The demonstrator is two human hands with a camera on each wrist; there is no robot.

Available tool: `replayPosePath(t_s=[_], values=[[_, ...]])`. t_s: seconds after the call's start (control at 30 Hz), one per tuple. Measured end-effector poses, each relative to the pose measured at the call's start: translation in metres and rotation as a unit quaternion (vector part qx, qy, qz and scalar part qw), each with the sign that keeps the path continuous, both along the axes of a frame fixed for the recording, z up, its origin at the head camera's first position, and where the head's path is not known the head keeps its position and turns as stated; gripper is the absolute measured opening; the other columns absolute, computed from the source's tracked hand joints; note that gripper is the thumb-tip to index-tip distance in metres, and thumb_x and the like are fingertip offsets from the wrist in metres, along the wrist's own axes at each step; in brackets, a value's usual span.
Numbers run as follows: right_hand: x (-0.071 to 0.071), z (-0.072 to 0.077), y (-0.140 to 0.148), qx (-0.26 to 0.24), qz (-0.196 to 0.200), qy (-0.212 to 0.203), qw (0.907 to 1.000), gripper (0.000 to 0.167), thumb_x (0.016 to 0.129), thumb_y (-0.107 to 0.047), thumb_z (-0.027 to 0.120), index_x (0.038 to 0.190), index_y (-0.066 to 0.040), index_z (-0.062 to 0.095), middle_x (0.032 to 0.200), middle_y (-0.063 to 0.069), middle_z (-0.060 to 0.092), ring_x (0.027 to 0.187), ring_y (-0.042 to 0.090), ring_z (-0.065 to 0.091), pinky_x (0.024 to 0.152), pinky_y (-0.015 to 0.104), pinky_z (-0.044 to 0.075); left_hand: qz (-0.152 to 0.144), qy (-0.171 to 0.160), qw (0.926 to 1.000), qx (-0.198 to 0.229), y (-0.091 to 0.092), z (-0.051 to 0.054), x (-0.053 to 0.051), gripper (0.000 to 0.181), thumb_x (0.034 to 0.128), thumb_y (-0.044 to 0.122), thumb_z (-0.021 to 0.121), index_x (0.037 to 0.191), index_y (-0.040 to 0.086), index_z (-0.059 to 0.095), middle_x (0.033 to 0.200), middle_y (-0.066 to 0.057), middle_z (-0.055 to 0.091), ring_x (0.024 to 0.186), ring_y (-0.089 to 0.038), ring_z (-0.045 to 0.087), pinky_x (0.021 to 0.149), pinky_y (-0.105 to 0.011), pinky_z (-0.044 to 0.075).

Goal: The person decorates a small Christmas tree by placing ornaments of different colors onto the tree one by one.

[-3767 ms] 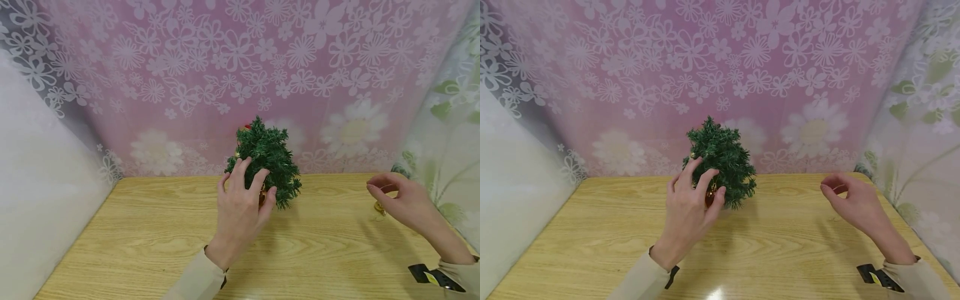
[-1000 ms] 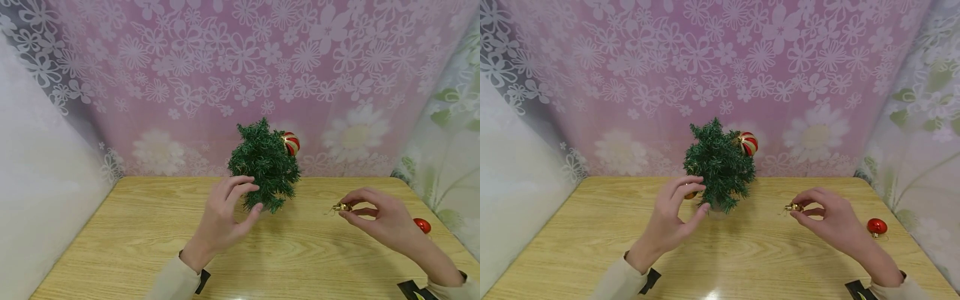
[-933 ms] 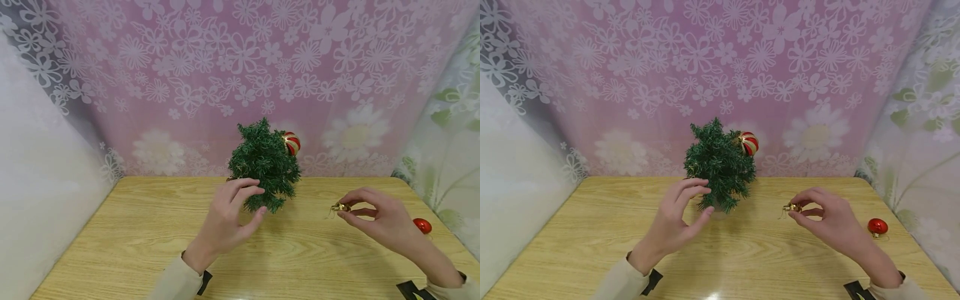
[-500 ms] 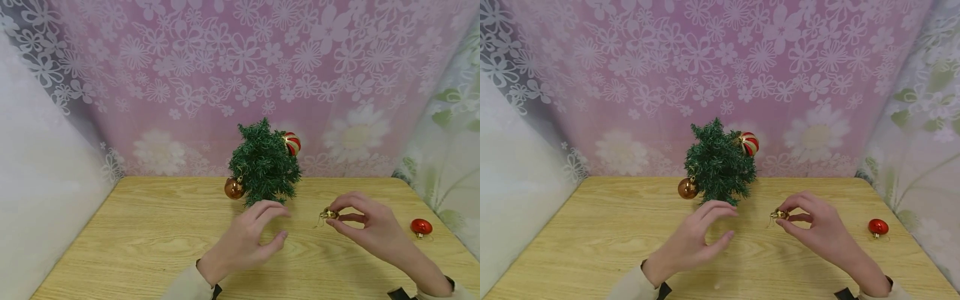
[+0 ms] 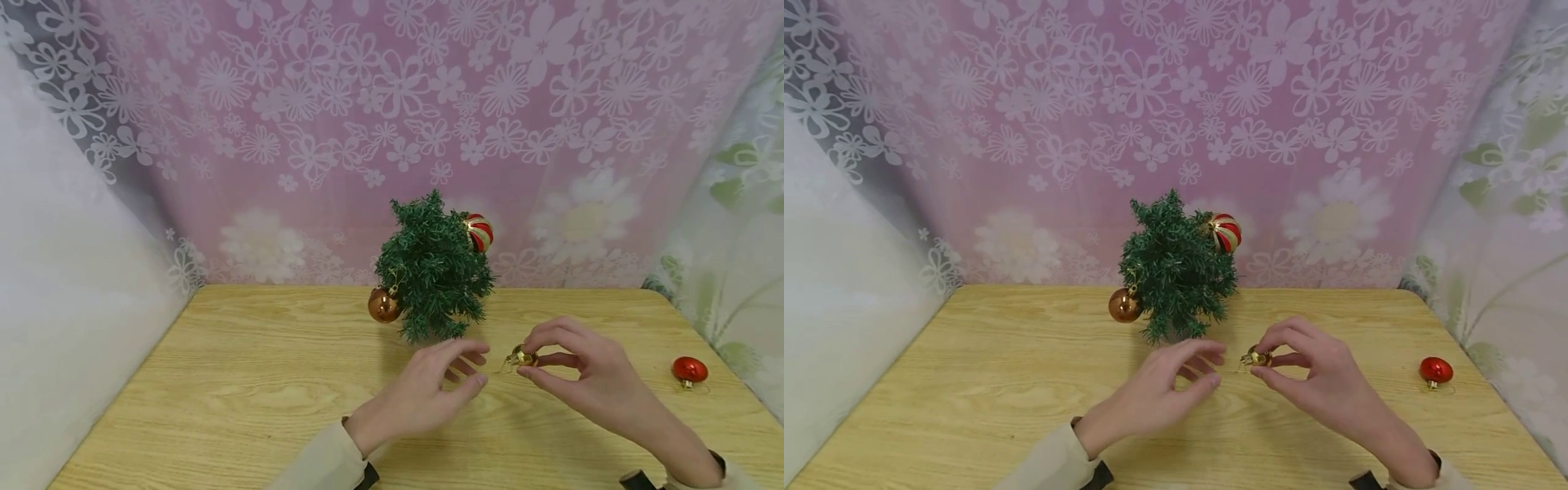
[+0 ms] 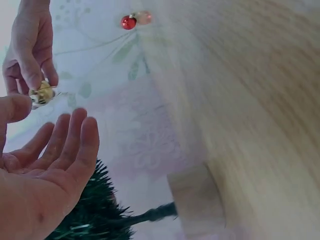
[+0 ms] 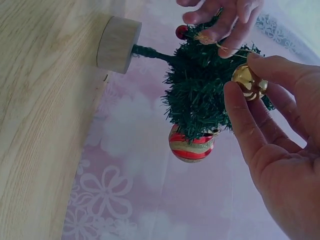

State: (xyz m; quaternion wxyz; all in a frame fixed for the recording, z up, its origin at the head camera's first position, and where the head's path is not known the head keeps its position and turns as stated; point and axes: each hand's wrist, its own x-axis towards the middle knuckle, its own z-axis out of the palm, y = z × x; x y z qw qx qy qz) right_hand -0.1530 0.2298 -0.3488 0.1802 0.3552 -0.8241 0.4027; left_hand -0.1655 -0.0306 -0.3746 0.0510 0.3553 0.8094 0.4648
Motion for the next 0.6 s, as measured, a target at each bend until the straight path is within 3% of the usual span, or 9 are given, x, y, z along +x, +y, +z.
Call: replayPosePath(t_s=[0.13, 0.4, 0.6], values=[[0.002, 0.0, -0.004, -0.004, 0.01, -0.012, 0.9999, 0.05, 0.068, 0.019, 0.083, 0.103, -0.015, 0.069, 0.106, -0.005, 0.063, 0.099, 0.001, 0.066, 0.073, 0.023, 0.062, -0.012, -0.056, 0.9982, 0.016, 0.004, -0.003, -0.003, 0.034, 0.1077, 0.034, 0.053, 0.138, 0.021, 0.062, 0.122, 0.003, 0.073, 0.103, 0.005, 0.065, 0.088, -0.018, 0.055], [0.001, -0.004, -0.011, -0.01, 0.046, 0.025, 0.9986, 0.054, 0.065, 0.021, 0.084, 0.104, -0.014, 0.07, 0.105, -0.002, 0.064, 0.098, 0.002, 0.067, 0.073, 0.02, 0.061, -0.023, -0.049, 0.9985, 0.011, 0.008, -0.007, -0.003, 0.028, 0.1073, 0.036, 0.053, 0.123, 0.019, 0.069, 0.106, 0.005, 0.075, 0.091, 0.008, 0.063, 0.081, -0.015, 0.054], [0.0, -0.007, -0.013, -0.019, 0.065, 0.035, 0.9971, 0.055, 0.066, 0.021, 0.083, 0.106, -0.015, 0.07, 0.105, -0.002, 0.065, 0.098, 0.004, 0.067, 0.073, 0.019, 0.06, -0.012, -0.056, 0.9982, 0.018, 0.009, -0.007, -0.002, 0.023, 0.1062, 0.036, 0.056, 0.114, 0.02, 0.07, 0.099, 0.008, 0.074, 0.087, 0.008, 0.062, 0.079, -0.015, 0.054]])
